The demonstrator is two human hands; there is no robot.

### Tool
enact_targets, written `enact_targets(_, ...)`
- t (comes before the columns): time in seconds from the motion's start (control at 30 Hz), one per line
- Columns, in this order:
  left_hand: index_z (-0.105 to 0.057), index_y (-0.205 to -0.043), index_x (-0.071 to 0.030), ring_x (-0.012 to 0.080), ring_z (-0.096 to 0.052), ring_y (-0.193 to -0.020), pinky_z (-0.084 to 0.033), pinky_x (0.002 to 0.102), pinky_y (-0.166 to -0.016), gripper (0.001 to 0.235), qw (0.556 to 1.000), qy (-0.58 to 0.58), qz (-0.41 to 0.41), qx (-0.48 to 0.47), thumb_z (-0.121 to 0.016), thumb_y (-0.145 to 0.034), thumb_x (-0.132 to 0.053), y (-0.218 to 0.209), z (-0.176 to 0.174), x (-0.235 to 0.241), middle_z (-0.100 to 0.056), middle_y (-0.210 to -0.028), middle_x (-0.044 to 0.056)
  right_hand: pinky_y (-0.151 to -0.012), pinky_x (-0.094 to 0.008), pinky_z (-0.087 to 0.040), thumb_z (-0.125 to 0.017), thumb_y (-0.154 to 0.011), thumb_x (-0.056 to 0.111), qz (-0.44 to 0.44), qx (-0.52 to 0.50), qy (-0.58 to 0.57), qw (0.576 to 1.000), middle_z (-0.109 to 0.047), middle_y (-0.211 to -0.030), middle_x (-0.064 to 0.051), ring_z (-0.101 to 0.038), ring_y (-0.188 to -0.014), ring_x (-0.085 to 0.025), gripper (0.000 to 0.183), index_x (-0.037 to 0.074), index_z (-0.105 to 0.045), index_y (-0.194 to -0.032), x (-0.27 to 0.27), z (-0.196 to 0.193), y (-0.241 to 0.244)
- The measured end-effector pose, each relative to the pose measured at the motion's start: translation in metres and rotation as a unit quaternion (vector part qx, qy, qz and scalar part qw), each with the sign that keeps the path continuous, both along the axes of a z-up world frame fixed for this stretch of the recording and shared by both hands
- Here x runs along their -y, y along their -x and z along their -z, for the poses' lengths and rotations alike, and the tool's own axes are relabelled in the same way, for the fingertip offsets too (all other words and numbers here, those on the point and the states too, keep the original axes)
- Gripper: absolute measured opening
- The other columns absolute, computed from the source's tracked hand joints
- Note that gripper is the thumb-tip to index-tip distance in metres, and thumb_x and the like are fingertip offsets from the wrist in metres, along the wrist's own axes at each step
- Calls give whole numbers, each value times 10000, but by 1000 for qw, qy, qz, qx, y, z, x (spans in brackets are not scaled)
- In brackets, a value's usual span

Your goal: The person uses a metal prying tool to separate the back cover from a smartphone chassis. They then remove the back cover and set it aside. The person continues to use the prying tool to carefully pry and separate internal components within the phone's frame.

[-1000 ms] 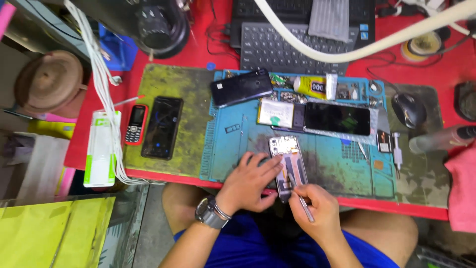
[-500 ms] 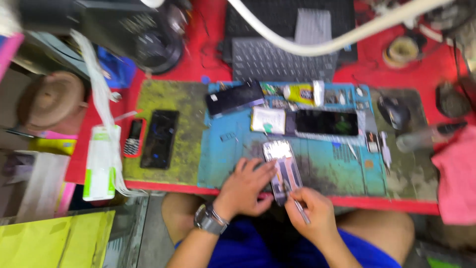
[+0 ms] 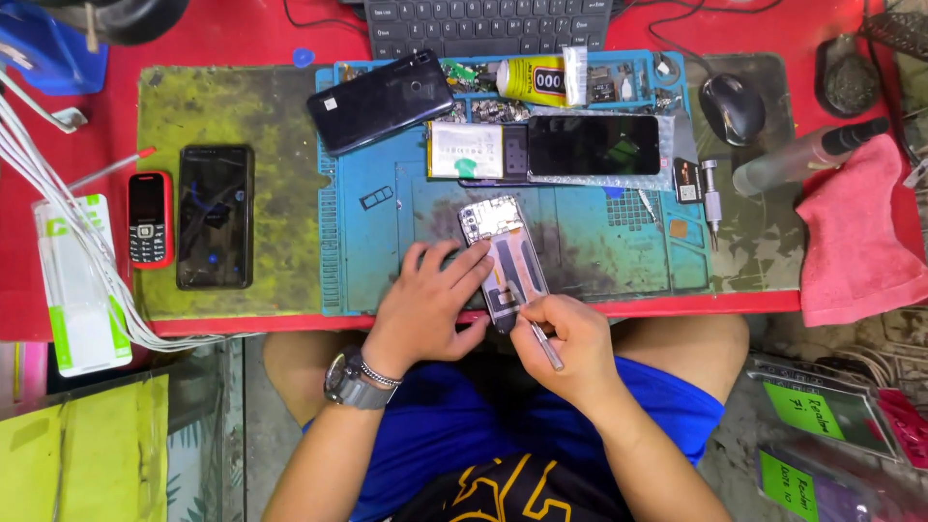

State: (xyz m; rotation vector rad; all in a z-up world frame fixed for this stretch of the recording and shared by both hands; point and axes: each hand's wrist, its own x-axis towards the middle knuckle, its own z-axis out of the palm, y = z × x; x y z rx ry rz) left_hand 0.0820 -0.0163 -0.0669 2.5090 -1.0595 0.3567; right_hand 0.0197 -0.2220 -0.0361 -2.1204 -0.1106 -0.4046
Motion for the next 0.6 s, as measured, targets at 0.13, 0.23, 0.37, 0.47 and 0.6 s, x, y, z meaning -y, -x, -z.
enact_targets(0.13,-607,-1353,-112,351,-530,-1216,-372,530,-1009,718,1000,10,6,-4,-678,-724,-452,-1,-4,0,-591,-1393,78,-537,-356,-552,-784,-731,51,1,-11,6,1000,-657,-597,-108,-683,-561,-316,63,88,-733,-734,4,-1,5)
enact_targets(0.23,-610,-1350,-107,353,-528,-1214,-372,529,-1009,710,1000,10,5,1,-667,-733,-453,-1,-3,0,-589,-1390,81,-567,-343,-563,-776,-760,69,-2,-39,18,999,-669,-609,-114,-699,-587,-324,47,84,-738,-735,8,-1,12)
enact_targets(0.37,-614,-1339,-107,346,-526,-1219,-371,524,-1014,699,1000,8,2,10,-659,-740,-464,-1,-3,1,-589,-1384,76,-575,-354,-567,-777,-753,58,5,-53,15,998,-714,-667,-108,-705,-597,-304,45,75,-736,-746,10,-3,20)
enact_targets(0.47,-613,-1336,-101,348,-523,-1221,-369,527,-1019,696,1000,6,3,9,-661,-740,-458,-1,-4,1,-586,-1386,79,-586,-337,-570,-775,-760,63,8,-58,20,998,-720,-671,-91,-707,-596,-287,53,84,-733,-735,9,-8,23)
enact_targets(0.6,-608,-1339,-98,347,-517,-1232,-362,532,-1032,704,1000,5,4,7,-669,-734,-453,-1,-4,0,-579,-1393,79,-590,-348,-570,-764,-771,55,0,-61,25,998,-733,-696,-97,-710,-604,-288,46,74,-730,-748,11,-10,25)
